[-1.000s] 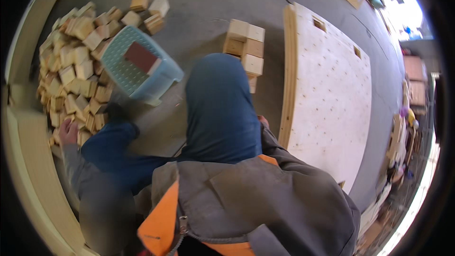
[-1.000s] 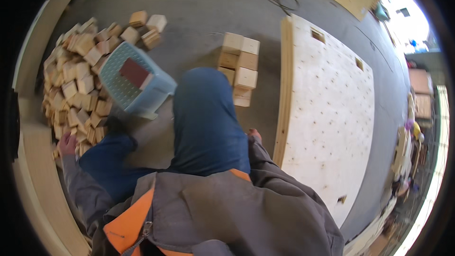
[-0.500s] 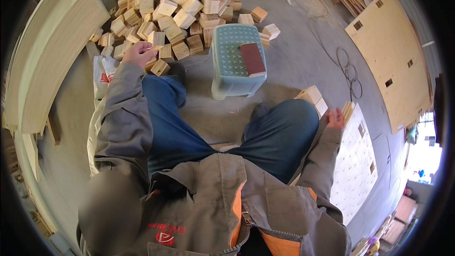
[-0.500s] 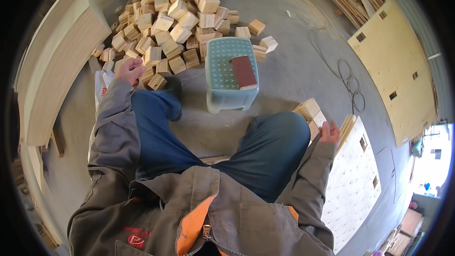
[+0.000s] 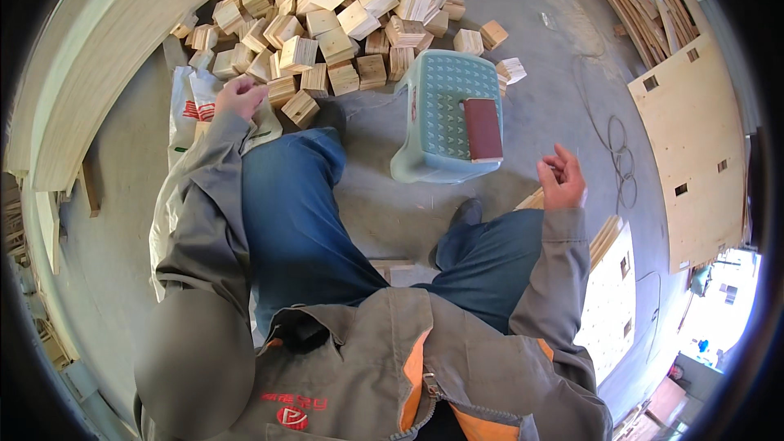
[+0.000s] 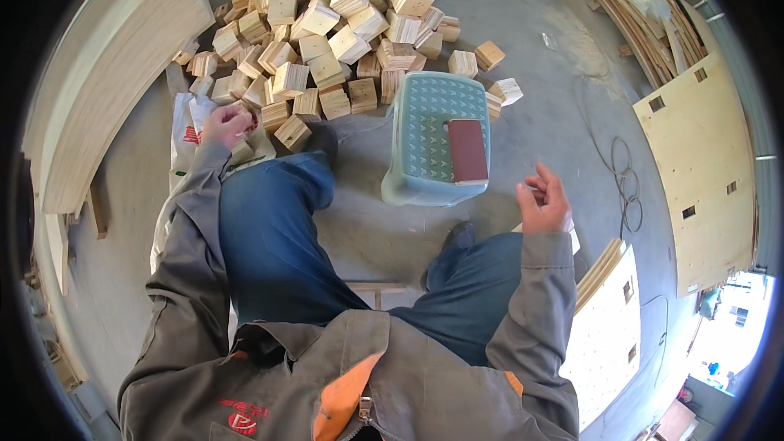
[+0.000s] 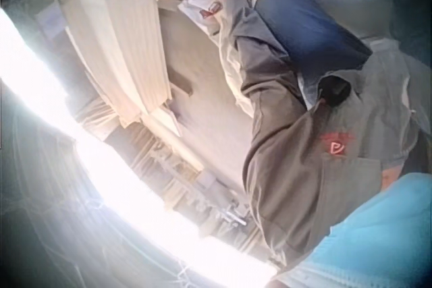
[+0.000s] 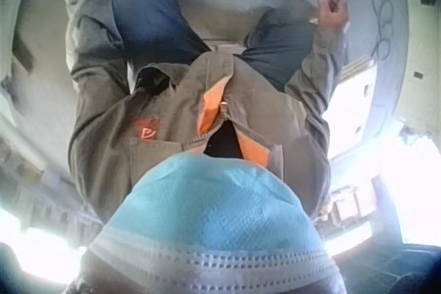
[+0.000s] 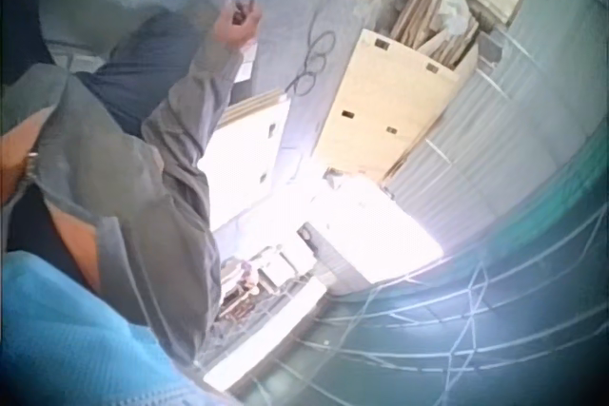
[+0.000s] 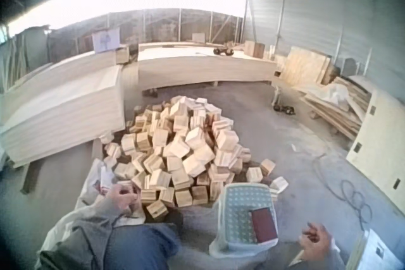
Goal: The person sits on the floor and sands small wooden blocks one at a time using a sanding block. They pick up each block, rub its surfaces, and place it into a nearby stack of finished pieces.
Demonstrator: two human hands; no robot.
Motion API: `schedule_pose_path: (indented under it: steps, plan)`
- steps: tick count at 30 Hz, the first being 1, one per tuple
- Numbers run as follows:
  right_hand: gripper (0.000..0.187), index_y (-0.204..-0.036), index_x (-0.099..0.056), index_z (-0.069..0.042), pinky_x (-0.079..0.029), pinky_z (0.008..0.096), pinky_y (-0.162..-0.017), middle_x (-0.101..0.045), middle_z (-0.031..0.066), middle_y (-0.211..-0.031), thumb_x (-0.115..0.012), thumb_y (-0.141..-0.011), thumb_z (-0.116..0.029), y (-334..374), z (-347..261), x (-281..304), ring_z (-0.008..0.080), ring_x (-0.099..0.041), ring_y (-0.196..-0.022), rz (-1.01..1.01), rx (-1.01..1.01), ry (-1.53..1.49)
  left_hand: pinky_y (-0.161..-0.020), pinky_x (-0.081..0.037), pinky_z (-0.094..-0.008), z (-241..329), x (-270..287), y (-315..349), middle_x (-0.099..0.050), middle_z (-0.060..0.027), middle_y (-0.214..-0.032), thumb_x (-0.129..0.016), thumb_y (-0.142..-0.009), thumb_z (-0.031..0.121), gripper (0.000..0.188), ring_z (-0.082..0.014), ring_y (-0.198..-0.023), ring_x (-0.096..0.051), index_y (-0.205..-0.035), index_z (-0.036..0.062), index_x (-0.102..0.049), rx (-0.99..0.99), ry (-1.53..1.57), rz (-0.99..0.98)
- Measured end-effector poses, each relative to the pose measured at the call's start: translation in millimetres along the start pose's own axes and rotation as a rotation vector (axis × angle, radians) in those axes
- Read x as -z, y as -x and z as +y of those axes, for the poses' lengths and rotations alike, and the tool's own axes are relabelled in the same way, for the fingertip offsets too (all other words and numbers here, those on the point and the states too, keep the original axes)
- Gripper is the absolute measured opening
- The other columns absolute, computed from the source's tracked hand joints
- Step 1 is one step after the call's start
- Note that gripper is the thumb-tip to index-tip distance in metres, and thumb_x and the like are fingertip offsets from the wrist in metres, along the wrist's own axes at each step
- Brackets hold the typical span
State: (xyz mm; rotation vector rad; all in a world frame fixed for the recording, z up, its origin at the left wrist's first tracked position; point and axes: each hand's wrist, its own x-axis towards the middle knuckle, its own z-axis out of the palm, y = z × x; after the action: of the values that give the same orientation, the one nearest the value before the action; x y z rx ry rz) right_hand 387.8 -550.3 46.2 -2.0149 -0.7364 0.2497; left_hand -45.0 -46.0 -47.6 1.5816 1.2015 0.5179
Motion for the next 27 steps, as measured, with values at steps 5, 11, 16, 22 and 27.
schedule_pose_path:
  steps: [5,11,16,22,27]
  plan:
    - [0.057,-0.147,-0.061,-0.001,-0.059,0.0308,-0.083,-0.075,0.0152,-0.115,-0.08,-0.093,-0.01,-4.2,6.6,1.7,0.0139,-0.069,-0.091,-0.041,-0.108,0.085,-0.103,-0.056,-0.0404,-99.4,-28.6,-22.8,-0.07,-0.0222,-0.13,-0.096,-0.069,0.041,0.097,-0.0309,-0.116,-0.07,-0.146,-0.0025,-0.057,0.078,-0.42,0.087]
    - [0.056,-0.146,-0.061,0.001,-0.058,0.0302,-0.084,-0.073,0.0145,-0.115,-0.078,-0.094,-0.009,0.6,1.7,13.2,0.0141,-0.068,-0.091,-0.062,-0.21,0.155,-0.119,-0.046,-0.0444,-114.4,-80.2,-46.9,-0.05,-0.0257,-0.156,-0.095,-0.065,0.04,0.112,-0.0405,-0.144,-0.052,-0.159,0.0073,-0.044,0.133,-0.68,-0.017]
    - [0.055,-0.145,-0.061,0.002,-0.057,0.0301,-0.082,-0.072,0.0138,-0.115,-0.076,-0.094,-0.008,-3.0,-15.4,4.4,0.0141,-0.066,-0.091,-0.105,-0.346,0.183,-0.121,-0.045,-0.0458,-139.1,-91.8,-73.0,-0.05,-0.0248,-0.156,-0.093,-0.067,0.034,0.109,-0.0421,-0.146,-0.048,-0.16,0.0075,-0.042,0.08,-0.809,-0.037]
    - [0.055,-0.146,-0.06,0.002,-0.056,0.029,-0.082,-0.071,0.0123,-0.114,-0.075,-0.093,-0.006,-6.6,-20.3,3.0,0.0128,-0.063,-0.089,-0.15,-0.414,0.198,-0.12,-0.046,-0.0449,-157.3,-109.1,-96.6,-0.049,-0.0281,-0.157,-0.092,-0.07,0.029,0.108,-0.0428,-0.145,-0.051,-0.161,0.0046,-0.04,0.102,-0.877,-0.097]
    - [0.057,-0.147,-0.06,0.0,-0.055,0.0288,-0.082,-0.07,0.0115,-0.113,-0.077,-0.093,-0.007,-8.2,-12.5,5.3,0.0127,-0.062,-0.089,-0.197,-0.395,0.207,-0.118,-0.048,-0.0447,-166.4,-110.8,-104.9,-0.05,-0.0287,-0.155,-0.093,-0.068,0.027,0.113,-0.0436,-0.143,-0.052,-0.163,0.0044,-0.037,0.065,-0.889,-0.095]
